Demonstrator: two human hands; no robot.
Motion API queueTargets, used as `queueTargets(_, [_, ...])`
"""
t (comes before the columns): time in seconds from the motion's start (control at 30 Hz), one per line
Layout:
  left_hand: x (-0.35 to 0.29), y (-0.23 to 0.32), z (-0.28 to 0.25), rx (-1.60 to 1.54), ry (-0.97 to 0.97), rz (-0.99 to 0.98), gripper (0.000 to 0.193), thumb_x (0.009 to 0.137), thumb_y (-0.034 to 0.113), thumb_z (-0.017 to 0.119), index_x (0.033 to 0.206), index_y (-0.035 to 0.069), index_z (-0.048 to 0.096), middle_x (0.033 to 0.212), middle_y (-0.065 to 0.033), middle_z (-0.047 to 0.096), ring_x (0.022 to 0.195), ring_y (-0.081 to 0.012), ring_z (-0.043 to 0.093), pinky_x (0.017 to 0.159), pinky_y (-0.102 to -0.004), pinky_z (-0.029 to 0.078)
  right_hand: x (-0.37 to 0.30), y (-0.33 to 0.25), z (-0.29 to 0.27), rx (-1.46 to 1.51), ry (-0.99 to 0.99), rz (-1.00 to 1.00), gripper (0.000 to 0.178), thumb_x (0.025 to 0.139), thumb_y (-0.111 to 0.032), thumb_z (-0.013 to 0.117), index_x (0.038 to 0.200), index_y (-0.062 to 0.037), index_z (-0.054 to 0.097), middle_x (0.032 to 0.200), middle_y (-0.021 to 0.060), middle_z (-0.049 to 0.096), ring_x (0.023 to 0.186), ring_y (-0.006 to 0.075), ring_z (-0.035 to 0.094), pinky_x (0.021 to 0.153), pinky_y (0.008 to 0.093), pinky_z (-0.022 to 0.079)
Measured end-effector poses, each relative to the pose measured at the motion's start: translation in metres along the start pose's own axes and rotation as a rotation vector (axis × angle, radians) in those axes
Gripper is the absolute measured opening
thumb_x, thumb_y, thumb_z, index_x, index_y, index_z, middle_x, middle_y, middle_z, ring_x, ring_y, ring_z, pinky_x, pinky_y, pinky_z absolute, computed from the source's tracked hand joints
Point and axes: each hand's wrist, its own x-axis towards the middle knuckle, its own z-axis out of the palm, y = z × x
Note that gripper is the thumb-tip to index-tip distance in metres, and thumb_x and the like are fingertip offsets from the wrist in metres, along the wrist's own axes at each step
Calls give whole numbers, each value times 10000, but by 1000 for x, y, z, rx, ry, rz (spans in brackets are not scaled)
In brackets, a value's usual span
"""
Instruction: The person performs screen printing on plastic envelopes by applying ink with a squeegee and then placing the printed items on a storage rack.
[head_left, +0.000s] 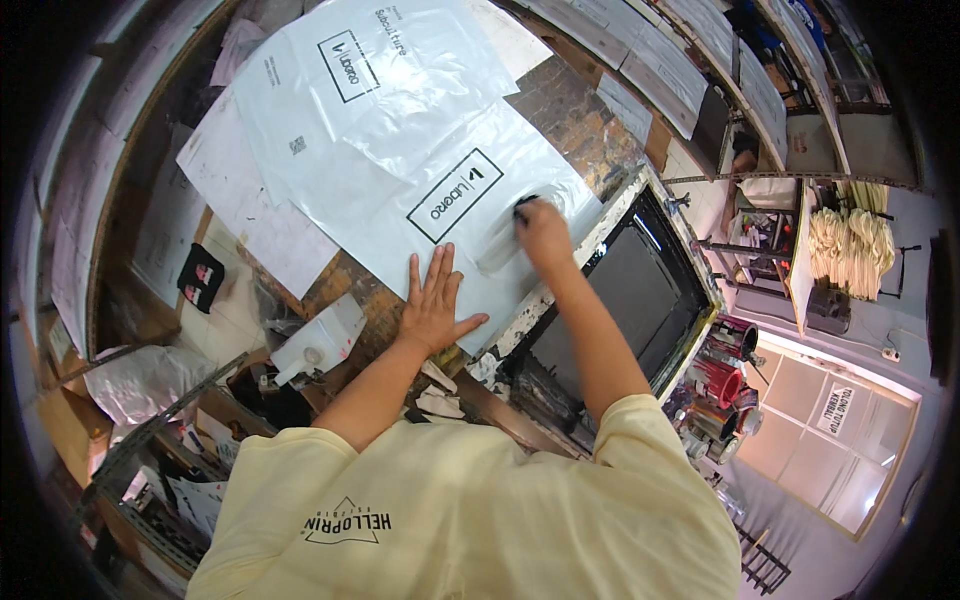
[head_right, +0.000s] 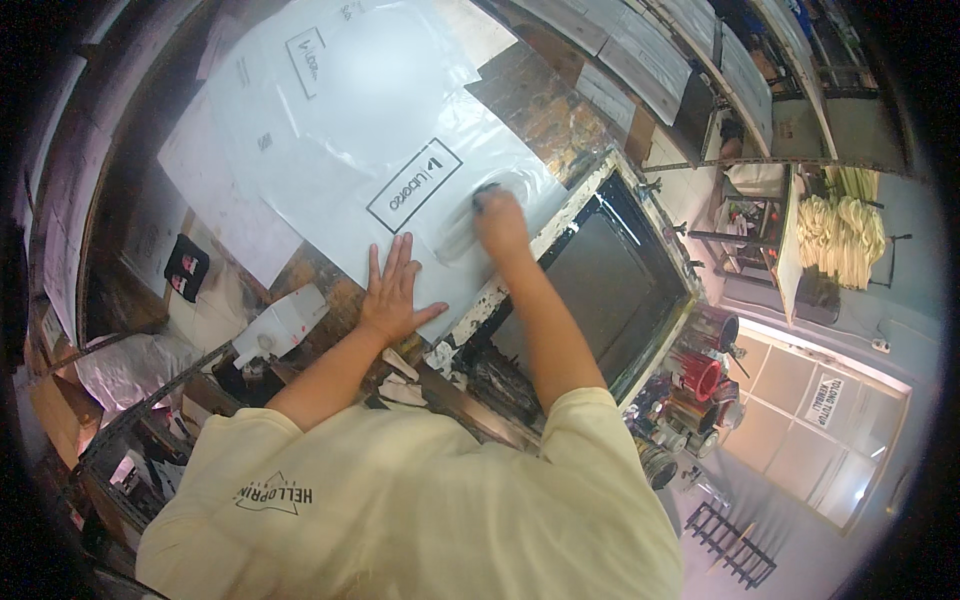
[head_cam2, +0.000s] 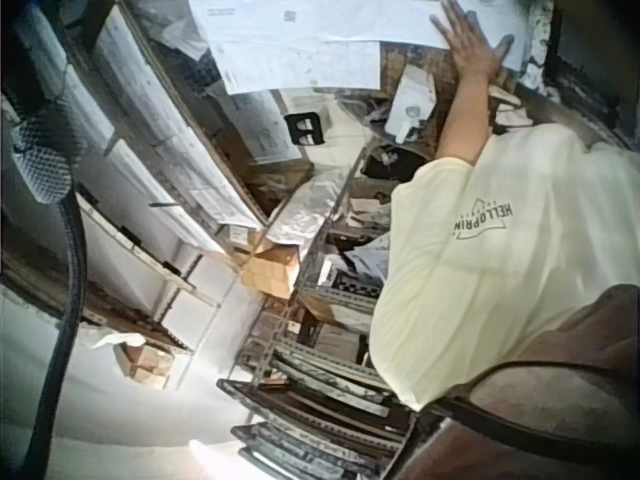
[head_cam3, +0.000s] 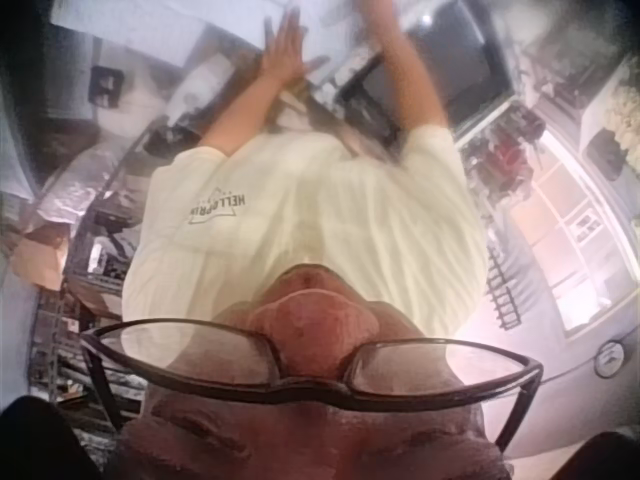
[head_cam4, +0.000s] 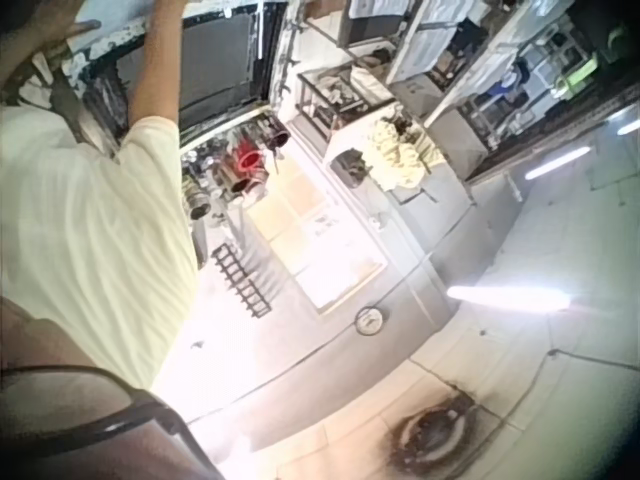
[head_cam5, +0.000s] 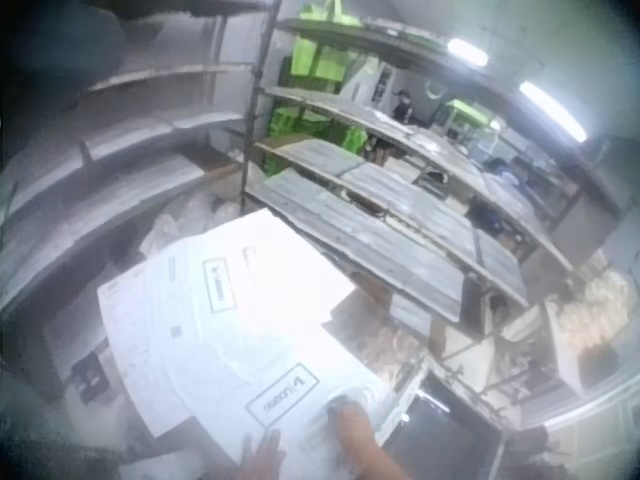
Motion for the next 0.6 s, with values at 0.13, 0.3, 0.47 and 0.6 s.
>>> queueTargets(0.13, [0,0,-3,-48,-6,-15,870,893,738,528,1341,-7,502,1700,-233,45,1588,-319,-68,1236,-606,-105,-38,-49,10,14,-176,-75,202,806,-59,686,994,0,725,1015,165,678,1008,384,625,898,456,522])
queueTargets(0.3, [0,1,-6,-85,-25,-39,857,867,737,571,1301,2,505,1701,-226,47,1590,-307,-58,1241,-597,-107,-63,-68,12,25,-264,-135,162,814,-23,644,956,-20,720,963,143,664,975,363,628,846,443,538])
queueTargets(0.47, [-3,0,-1,-70,-3,-23,883,853,748,579,1306,-5,499,1702,-223,42,1590,-307,-62,1239,-595,-115,-66,-78,11,-76,-347,-168,127,803,-21,641,910,-27,710,926,136,662,953,362,636,821,442,547])
queueTargets(0.6, [-6,2,-4,-70,26,-23,939,819,724,635,1350,-32,466,1688,-239,79,1586,-326,-16,1243,-597,-89,-65,-84,7,8,-315,-54,143,783,-11,660,914,-28,714,906,137,678,836,329,676,762,409,561])
